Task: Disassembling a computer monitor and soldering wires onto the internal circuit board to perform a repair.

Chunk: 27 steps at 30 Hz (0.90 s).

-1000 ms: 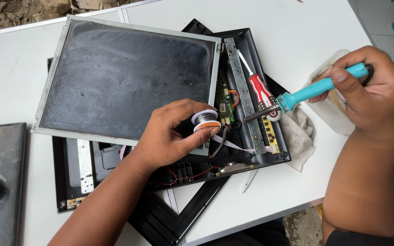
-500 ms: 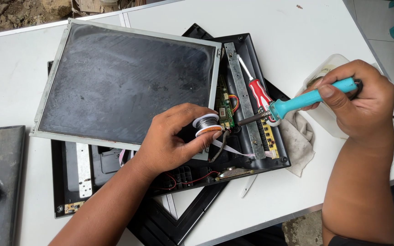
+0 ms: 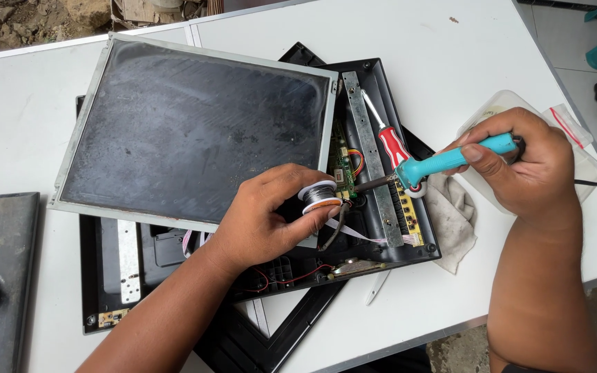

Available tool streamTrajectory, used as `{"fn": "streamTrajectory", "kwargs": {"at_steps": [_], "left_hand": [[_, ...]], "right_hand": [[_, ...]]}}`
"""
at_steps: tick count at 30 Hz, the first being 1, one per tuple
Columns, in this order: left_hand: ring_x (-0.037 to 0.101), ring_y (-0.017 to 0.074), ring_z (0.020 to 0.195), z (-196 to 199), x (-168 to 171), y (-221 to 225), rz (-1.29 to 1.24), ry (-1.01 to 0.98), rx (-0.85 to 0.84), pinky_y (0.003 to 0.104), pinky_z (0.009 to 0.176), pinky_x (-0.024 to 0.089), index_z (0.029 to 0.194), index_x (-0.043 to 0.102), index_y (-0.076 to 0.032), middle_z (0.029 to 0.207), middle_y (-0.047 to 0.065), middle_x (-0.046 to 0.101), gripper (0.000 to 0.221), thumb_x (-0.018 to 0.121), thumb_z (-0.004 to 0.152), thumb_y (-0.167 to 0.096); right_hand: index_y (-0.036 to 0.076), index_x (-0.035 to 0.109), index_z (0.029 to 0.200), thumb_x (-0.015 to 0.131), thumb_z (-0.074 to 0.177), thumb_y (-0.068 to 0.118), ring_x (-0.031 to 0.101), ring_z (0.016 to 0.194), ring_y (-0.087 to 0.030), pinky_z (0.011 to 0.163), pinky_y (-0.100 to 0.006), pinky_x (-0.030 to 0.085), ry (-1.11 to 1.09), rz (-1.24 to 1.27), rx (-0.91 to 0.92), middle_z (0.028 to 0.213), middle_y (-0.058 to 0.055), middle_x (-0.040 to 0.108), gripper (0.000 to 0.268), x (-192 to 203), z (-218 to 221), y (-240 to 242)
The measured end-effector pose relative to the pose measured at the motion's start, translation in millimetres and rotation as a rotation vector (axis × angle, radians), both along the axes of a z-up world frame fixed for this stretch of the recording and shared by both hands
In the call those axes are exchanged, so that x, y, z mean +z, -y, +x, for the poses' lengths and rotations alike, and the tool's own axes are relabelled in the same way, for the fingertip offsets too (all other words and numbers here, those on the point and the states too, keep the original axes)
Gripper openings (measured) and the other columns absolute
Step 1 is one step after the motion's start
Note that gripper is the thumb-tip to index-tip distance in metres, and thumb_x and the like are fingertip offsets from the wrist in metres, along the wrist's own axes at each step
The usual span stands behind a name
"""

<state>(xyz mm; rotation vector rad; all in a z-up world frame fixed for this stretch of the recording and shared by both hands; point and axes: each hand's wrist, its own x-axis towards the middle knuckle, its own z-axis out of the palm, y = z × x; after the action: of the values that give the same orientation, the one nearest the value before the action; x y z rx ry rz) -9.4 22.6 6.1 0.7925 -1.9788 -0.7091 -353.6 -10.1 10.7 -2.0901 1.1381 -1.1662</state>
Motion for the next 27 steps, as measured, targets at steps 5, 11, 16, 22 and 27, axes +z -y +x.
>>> {"fn": "streamTrajectory", "kwargs": {"at_steps": [5, 11, 16, 22, 27], "left_hand": [[0.072, 0.0213, 0.092, 2.2, 3.2, -0.7, -0.019, -0.014, 0.015, 0.032, 0.084, 0.057, 0.113, 0.068, -0.005, 0.104, 0.008, 0.074, 0.025, 0.075, 0.094, -0.02], [0.074, 0.0199, 0.092, 7.2, 14.2, -4.0, -0.046, -0.021, 0.087, 0.03, 0.085, 0.056, 0.112, 0.069, -0.006, 0.104, 0.007, 0.075, 0.023, 0.074, 0.095, -0.021], [0.072, 0.0236, 0.099, 24.5, 38.6, -17.6, -0.06, 0.053, 0.109, 0.034, 0.09, 0.056, 0.118, 0.065, -0.005, 0.109, 0.009, 0.073, 0.024, 0.068, 0.099, -0.02], [0.07, 0.0236, 0.102, 95.8, 74.5, -75.8, 0.15, 0.288, -0.055, 0.038, 0.094, 0.054, 0.119, 0.063, -0.009, 0.11, 0.004, 0.072, 0.028, 0.059, 0.098, -0.026], [0.068, 0.0236, 0.095, 122.3, 26.8, -81.2, 0.458, 0.533, 0.193, 0.036, 0.079, 0.054, 0.12, 0.062, -0.013, 0.107, 0.007, 0.072, 0.028, 0.058, 0.099, -0.03]], "right_hand": [[-0.005, 0.059, 0.105, 0.065, 0.106, 0.011, 0.071, 0.082, -0.022, 0.069, -0.027, 0.048, -0.052, -0.089, -0.033, 0.094, -0.019, 0.072, 0.017, 0.9, -1.0, -1.7], [-0.012, 0.047, 0.106, 0.056, 0.112, 0.012, 0.071, 0.08, -0.04, 0.073, -0.043, 0.058, 0.123, -0.211, -0.031, 0.093, -0.032, 0.063, 0.026, -2.2, -6.8, -1.3], [-0.014, 0.057, 0.106, 0.062, 0.106, 0.006, 0.072, 0.087, -0.035, 0.068, -0.035, 0.05, 0.043, -0.177, -0.008, 0.096, -0.028, 0.067, 0.02, -5.2, -6.3, -3.5], [-0.015, 0.051, 0.108, 0.05, 0.109, 0.012, 0.074, 0.084, -0.04, 0.069, -0.037, 0.056, 0.052, -0.135, 0.043, 0.093, -0.034, 0.066, 0.027, 6.4, -8.9, -13.3], [-0.003, 0.042, 0.124, 0.039, 0.123, 0.028, 0.072, 0.093, -0.039, 0.097, -0.045, 0.06, 0.01, 0.045, 0.018, 0.116, -0.029, 0.066, 0.031, -30.5, -46.4, -2.1]]}}
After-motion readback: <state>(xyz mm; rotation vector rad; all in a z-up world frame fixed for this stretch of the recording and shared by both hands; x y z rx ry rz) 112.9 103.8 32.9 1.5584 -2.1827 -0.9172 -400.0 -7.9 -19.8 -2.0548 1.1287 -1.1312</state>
